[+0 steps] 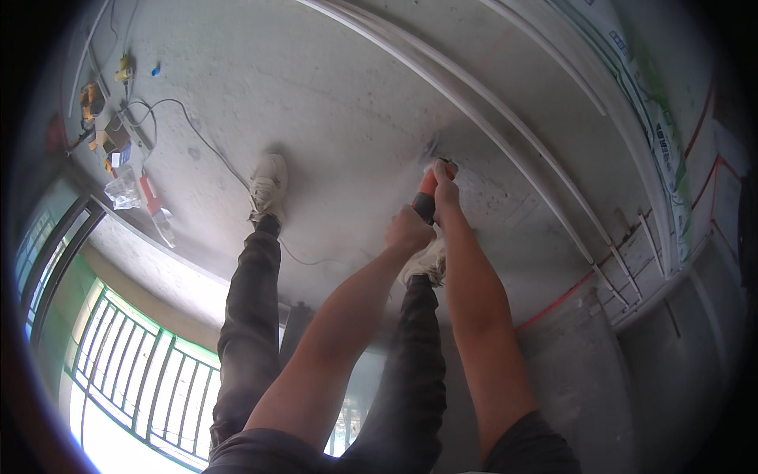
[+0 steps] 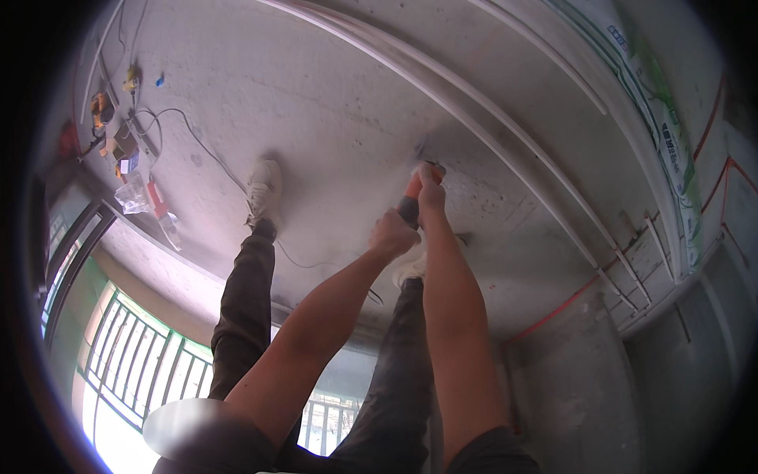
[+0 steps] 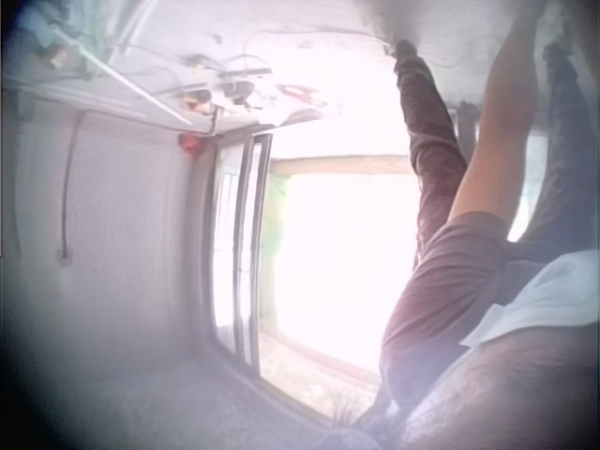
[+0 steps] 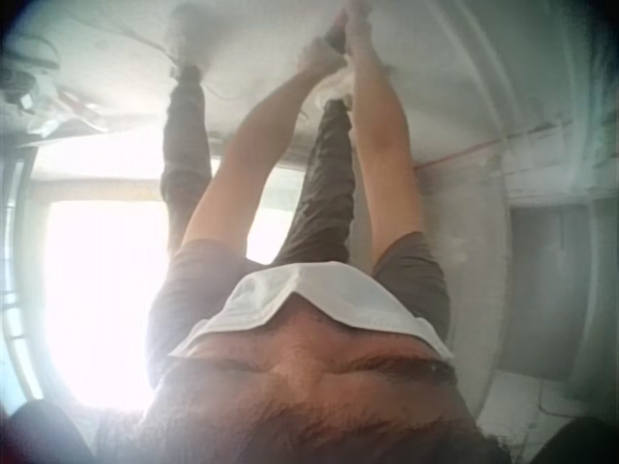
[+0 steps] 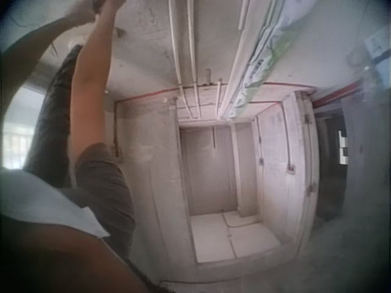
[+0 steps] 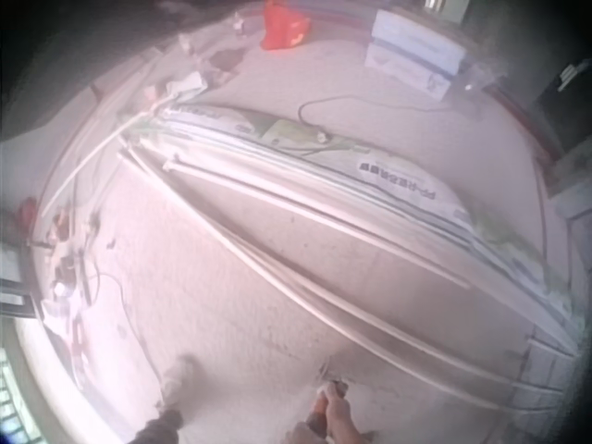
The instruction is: The person uses an angle grinder to cut a straight line into a concrete floor. The person maintains a steady pace and follows a marked line while cutting.
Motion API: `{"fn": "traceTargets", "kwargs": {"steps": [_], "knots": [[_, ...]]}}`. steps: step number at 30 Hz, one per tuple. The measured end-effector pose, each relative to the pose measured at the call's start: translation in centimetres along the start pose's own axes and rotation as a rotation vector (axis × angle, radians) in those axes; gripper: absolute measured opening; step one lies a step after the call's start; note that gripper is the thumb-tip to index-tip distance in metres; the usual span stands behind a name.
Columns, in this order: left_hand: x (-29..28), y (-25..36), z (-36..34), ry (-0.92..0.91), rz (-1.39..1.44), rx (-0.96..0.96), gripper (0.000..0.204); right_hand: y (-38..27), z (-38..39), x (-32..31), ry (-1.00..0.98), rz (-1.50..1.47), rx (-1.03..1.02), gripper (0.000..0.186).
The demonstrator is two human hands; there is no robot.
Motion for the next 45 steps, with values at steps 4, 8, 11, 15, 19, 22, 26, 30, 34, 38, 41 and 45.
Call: {"fn": "traceTargets", "kwargs": {"steps": [4, 8, 11, 15, 19, 22, 26, 30, 34, 38, 41, 45], "knots": [[0.3, 0.0, -0.4, -0.011, 0.012, 0.005, 0.063, 0.0, -0.8, -0.1, 0.008, 0.009, -0.003, 0.065], [0.1, 0.2, -0.7, 0.019, 0.028, 0.005, 0.066, 0.1, -2.0, -0.5, 0.009, 0.034, -0.001, 0.068], [0.2, 0.0, -1.2, 0.014, 0.039, 0.001, 0.068, -0.5, -2.1, -0.5, 0.010, 0.068, -0.030, 0.070], [0.2, 0.4, -1.5, 0.009, 0.036, 0.021, 0.067, -0.8, -1.9, -0.3, 0.006, 0.032, -0.021, 0.069], [-0.1, 0.5, -1.5, 0.023, 0.029, -0.008, 0.065, -1.2, -0.3, 0.5, -0.017, 0.021, 0.017, 0.069], [0.1, 0.7, -1.5, -0.003, 0.035, -0.006, 0.065, -1.7, 0.3, 0.2, 0.025, 0.056, 0.031, 0.073], [0.3, 0.9, -1.7, -0.013, 0.047, 0.011, 0.064, -2.1, 0.3, 0.3, 0.012, 0.061, 0.029, 0.077], [-0.1, 1.1, -1.6, -0.023, 0.042, 0.011, 0.063, -2.5, 1.0, 0.8, 0.022, 0.068, 0.022, 0.078], [0.0, 1.9, -1.4, -0.041, 0.048, 0.048, 0.060, -2.9, 0.2, 0.0, 0.050, 0.073, -0.010, 0.074], [0.2, 1.6, -2.4, -0.007, 0.047, 0.056, 0.063, -3.2, -0.5, -0.3, 0.054, 0.070, -0.056, 0.070], [0.3, 1.5, -2.5, 0.015, 0.047, 0.041, 0.062, -3.1, -1.2, -0.3, 0.037, 0.066, -0.055, 0.071], [-0.1, 1.6, -2.4, 0.002, 0.048, 0.021, 0.061, -3.2, -0.6, 0.3, 0.026, 0.053, -0.032, 0.071]]}}
Point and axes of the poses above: each hand's wrist, its own z-axis away from the middle knuckle, its own x-axis out of the palm, y = z × x, the point moved 10 cm from there along -z, towards the middle knuckle, and after that the axes turned 7 degrees about x, right-handed, at the moved point
